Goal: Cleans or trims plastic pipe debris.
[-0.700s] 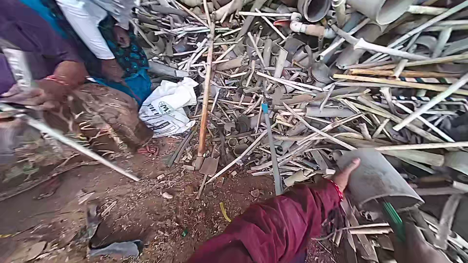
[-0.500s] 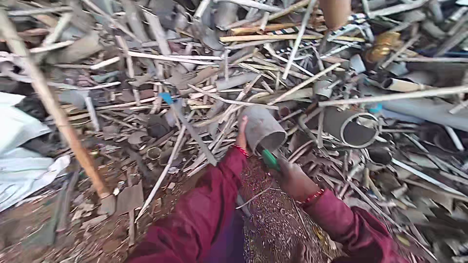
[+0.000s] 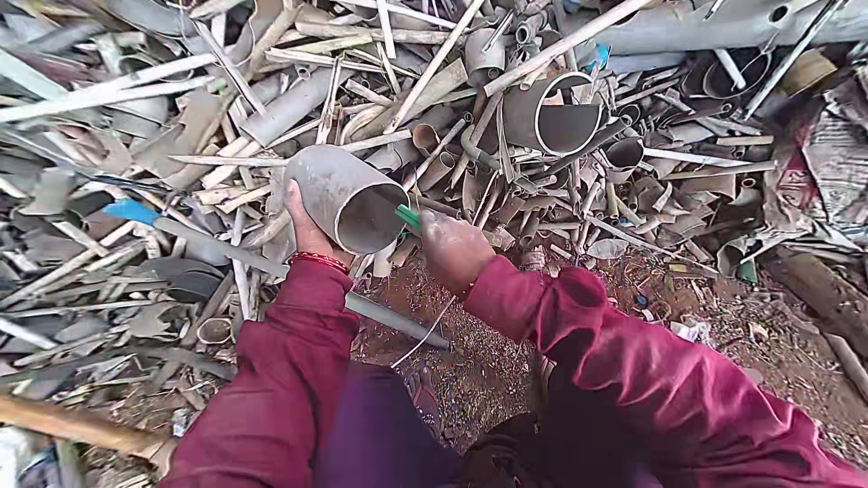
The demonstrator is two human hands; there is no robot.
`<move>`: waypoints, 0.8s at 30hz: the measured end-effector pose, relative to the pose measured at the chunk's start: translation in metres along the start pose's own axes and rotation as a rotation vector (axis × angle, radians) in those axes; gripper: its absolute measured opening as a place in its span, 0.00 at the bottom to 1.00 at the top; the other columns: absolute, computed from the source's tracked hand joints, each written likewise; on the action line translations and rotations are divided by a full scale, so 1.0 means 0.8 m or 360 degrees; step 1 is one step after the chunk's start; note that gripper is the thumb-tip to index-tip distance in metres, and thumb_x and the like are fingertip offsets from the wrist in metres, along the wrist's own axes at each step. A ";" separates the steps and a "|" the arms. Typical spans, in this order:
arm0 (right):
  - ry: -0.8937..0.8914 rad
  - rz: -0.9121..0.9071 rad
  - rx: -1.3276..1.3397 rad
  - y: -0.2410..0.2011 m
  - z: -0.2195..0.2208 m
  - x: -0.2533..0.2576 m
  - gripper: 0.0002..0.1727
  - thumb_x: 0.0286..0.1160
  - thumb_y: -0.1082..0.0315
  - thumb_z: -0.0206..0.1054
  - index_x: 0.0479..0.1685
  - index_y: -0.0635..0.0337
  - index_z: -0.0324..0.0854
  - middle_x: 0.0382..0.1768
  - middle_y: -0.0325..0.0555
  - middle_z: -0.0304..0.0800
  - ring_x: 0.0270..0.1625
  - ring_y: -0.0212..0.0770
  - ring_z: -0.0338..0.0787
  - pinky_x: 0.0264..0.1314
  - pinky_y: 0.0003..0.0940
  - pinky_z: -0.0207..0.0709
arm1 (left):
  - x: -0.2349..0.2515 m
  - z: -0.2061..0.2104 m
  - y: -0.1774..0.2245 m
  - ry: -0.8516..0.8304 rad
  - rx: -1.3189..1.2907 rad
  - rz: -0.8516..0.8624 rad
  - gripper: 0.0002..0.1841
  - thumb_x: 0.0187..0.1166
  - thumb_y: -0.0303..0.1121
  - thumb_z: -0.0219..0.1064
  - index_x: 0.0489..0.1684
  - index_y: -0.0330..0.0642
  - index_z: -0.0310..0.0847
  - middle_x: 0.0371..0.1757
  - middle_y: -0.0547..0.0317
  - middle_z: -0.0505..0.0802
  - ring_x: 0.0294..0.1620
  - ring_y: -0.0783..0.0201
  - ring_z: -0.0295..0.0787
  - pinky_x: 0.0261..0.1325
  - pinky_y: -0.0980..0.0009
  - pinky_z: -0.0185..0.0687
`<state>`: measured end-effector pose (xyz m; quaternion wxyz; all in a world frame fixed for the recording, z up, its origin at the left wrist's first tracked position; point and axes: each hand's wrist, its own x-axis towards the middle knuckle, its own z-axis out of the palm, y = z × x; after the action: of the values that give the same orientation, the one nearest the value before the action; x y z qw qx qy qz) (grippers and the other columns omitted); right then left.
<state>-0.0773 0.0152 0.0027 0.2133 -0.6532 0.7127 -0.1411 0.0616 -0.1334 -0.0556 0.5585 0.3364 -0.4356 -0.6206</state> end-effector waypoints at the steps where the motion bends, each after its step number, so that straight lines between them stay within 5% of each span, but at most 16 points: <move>1: 0.0026 0.0030 -0.0087 -0.001 0.001 0.000 0.22 0.87 0.75 0.55 0.78 0.69 0.69 0.63 0.67 0.85 0.65 0.64 0.88 0.59 0.58 0.84 | -0.002 0.003 0.000 0.0022 0.0036 -0.0014 0.30 0.91 0.62 0.31 0.80 0.62 0.65 0.70 0.67 0.85 0.72 0.67 0.81 0.72 0.57 0.80; 6: -0.0085 -0.0063 0.0178 0.007 0.005 0.005 0.17 0.85 0.71 0.62 0.69 0.66 0.80 0.58 0.61 0.89 0.62 0.58 0.89 0.61 0.58 0.82 | -0.007 0.008 -0.006 0.0020 0.0094 -0.0091 0.28 0.89 0.64 0.35 0.77 0.64 0.68 0.68 0.68 0.86 0.71 0.66 0.82 0.69 0.55 0.82; 9: -0.0005 0.0074 0.0016 0.002 0.002 -0.001 0.27 0.83 0.77 0.59 0.83 0.69 0.66 0.63 0.66 0.86 0.65 0.63 0.89 0.59 0.59 0.84 | -0.007 0.012 -0.007 0.0015 0.0150 -0.0097 0.29 0.90 0.62 0.35 0.78 0.63 0.68 0.68 0.68 0.87 0.71 0.68 0.83 0.70 0.59 0.82; 12: -0.0029 0.0063 0.0452 0.012 0.011 0.008 0.15 0.87 0.68 0.62 0.64 0.68 0.80 0.50 0.61 0.89 0.52 0.55 0.91 0.52 0.53 0.83 | -0.014 0.021 -0.007 0.0056 0.0188 -0.0148 0.28 0.90 0.62 0.38 0.78 0.62 0.68 0.67 0.68 0.87 0.68 0.69 0.84 0.68 0.62 0.83; 14: -0.0064 0.0036 0.0459 0.016 0.009 0.008 0.16 0.87 0.66 0.63 0.63 0.67 0.82 0.50 0.60 0.89 0.52 0.53 0.90 0.54 0.51 0.82 | -0.014 0.021 -0.007 0.0070 0.0183 -0.0170 0.27 0.90 0.62 0.39 0.78 0.62 0.68 0.67 0.68 0.87 0.69 0.69 0.84 0.68 0.61 0.82; 18: -0.0069 0.0188 -0.0014 -0.001 0.010 -0.010 0.24 0.83 0.76 0.59 0.77 0.71 0.65 0.56 0.67 0.87 0.59 0.63 0.91 0.54 0.58 0.85 | -0.012 0.019 -0.008 0.0067 0.0134 -0.0138 0.27 0.90 0.61 0.41 0.78 0.61 0.69 0.66 0.68 0.88 0.68 0.69 0.85 0.68 0.62 0.83; 22: -0.0432 0.0076 0.0193 0.001 0.018 -0.009 0.23 0.91 0.66 0.57 0.80 0.66 0.65 0.59 0.64 0.86 0.64 0.58 0.88 0.65 0.54 0.79 | -0.009 0.015 -0.007 0.0156 0.0079 -0.0152 0.29 0.90 0.63 0.39 0.79 0.61 0.68 0.68 0.65 0.87 0.70 0.66 0.84 0.69 0.56 0.82; 24: -0.0374 0.0225 0.0021 0.002 0.023 -0.009 0.27 0.85 0.73 0.59 0.82 0.63 0.59 0.55 0.64 0.88 0.61 0.62 0.90 0.59 0.58 0.83 | -0.004 0.006 -0.003 0.0160 0.0022 -0.0135 0.30 0.89 0.65 0.36 0.79 0.63 0.68 0.70 0.65 0.86 0.73 0.64 0.82 0.71 0.53 0.81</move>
<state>-0.0692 0.0239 -0.0128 0.3089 -0.6119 0.7262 -0.0530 0.0565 -0.1293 -0.0560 0.5505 0.3891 -0.3967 -0.6230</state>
